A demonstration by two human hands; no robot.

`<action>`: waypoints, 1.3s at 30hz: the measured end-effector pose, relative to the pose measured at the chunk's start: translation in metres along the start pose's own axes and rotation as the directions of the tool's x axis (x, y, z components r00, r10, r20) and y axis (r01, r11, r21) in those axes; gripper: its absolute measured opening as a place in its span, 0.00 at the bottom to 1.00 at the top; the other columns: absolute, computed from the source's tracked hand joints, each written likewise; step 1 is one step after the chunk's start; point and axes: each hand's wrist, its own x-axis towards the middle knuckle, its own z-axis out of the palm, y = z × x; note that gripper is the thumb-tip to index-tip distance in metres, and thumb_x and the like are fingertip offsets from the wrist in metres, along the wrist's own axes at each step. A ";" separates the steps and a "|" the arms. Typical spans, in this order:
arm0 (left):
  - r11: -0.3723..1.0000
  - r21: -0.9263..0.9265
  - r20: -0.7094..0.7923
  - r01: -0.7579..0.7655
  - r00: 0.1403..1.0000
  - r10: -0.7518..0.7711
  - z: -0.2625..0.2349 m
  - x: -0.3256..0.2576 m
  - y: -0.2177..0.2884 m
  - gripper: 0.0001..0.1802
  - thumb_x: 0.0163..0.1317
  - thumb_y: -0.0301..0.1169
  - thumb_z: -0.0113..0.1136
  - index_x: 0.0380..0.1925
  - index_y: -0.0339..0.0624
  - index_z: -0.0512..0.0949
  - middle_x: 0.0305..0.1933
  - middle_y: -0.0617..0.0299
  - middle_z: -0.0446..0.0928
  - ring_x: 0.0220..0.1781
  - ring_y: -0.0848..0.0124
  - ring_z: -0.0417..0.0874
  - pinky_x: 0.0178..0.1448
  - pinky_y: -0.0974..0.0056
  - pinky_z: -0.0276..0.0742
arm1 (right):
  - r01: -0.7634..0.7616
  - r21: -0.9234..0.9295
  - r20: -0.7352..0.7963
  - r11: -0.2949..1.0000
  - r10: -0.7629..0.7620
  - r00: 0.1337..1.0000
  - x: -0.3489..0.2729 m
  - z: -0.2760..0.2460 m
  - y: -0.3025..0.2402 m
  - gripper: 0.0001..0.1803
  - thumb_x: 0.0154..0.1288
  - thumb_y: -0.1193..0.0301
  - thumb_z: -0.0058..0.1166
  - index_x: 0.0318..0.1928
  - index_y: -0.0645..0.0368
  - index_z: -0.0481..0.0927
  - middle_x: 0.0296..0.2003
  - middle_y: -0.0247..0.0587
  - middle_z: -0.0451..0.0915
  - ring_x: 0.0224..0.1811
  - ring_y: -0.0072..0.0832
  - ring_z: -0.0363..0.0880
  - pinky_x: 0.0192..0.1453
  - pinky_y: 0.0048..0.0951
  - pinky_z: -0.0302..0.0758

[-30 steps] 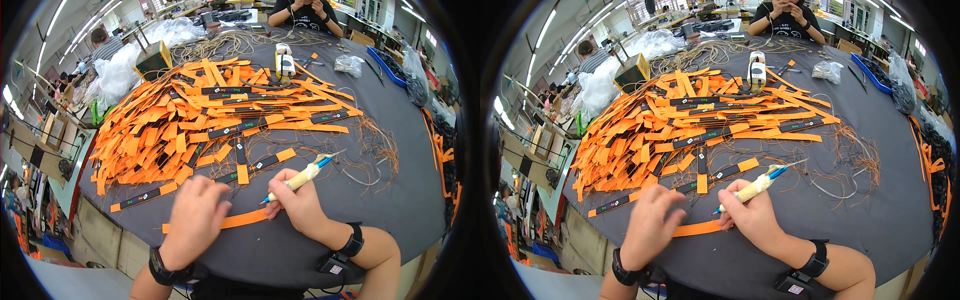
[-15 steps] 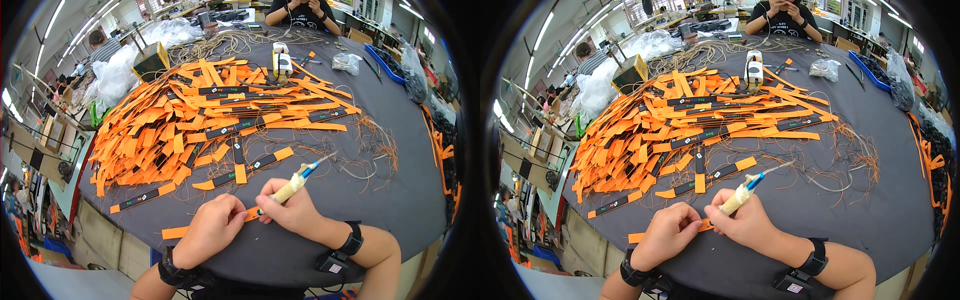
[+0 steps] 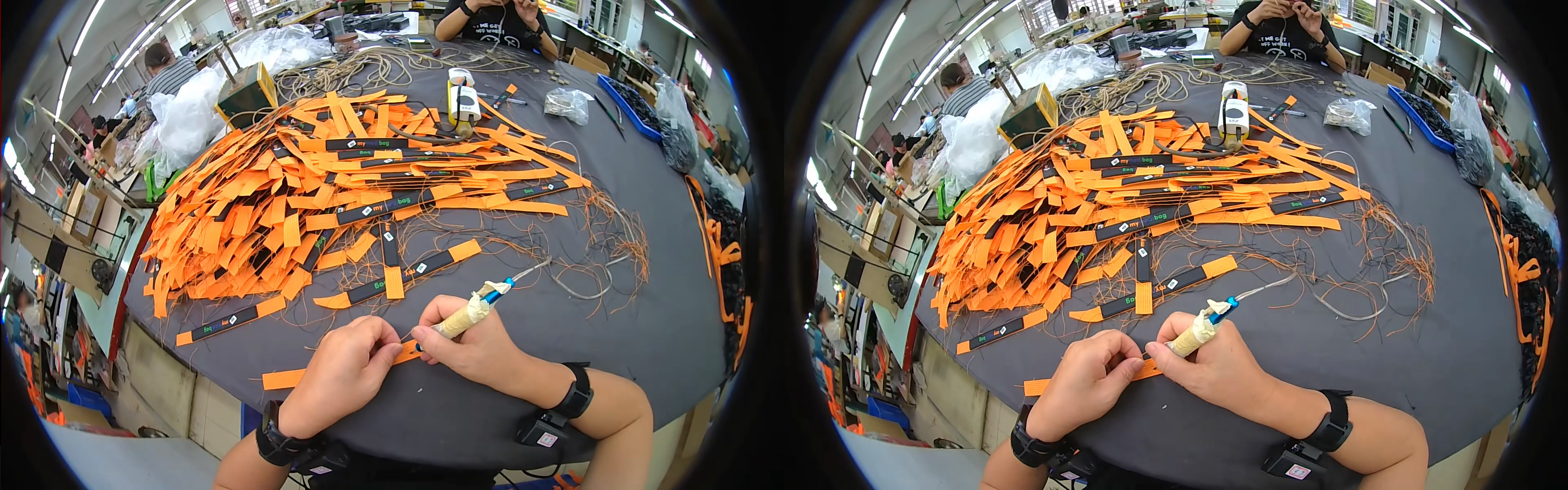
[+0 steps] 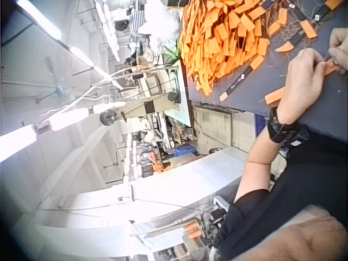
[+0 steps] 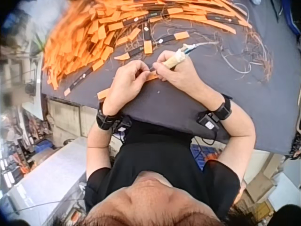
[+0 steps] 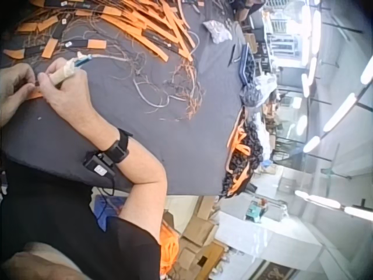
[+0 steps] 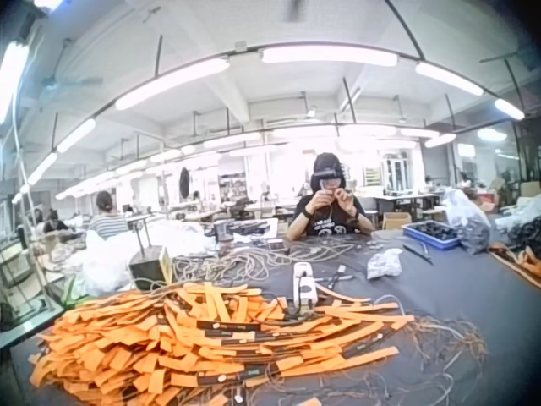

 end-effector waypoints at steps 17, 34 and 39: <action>0.991 -0.124 -0.015 0.052 0.998 -0.054 0.001 0.000 -0.007 0.03 0.67 0.23 0.58 0.33 0.35 0.77 0.26 0.65 0.76 0.26 0.79 0.75 0.30 0.72 0.71 | -0.015 0.016 0.002 1.000 0.015 1.000 0.001 -0.002 0.001 0.09 0.67 0.70 0.59 0.32 0.62 0.76 0.20 0.30 0.75 0.21 0.15 0.71 0.24 0.21 0.67; 0.844 0.536 -0.037 -0.022 0.998 0.050 -0.042 -0.066 -0.009 0.13 0.53 0.33 0.71 0.34 0.44 0.76 0.36 0.61 0.72 0.42 0.61 0.73 0.47 0.59 0.66 | -0.024 0.536 -0.226 0.844 0.171 0.959 0.007 -0.008 0.003 0.10 0.71 0.68 0.53 0.32 0.59 0.72 0.19 0.36 0.74 0.19 0.29 0.80 0.21 0.28 0.78; 0.863 0.504 -0.150 -0.042 0.979 0.136 -0.071 -0.075 -0.026 0.11 0.50 0.26 0.70 0.28 0.44 0.75 0.31 0.57 0.76 0.38 0.56 0.77 0.46 0.56 0.70 | 0.087 0.562 -0.350 0.822 0.141 0.926 0.009 -0.023 0.008 0.12 0.71 0.65 0.53 0.32 0.58 0.72 0.18 0.36 0.74 0.18 0.30 0.79 0.20 0.28 0.75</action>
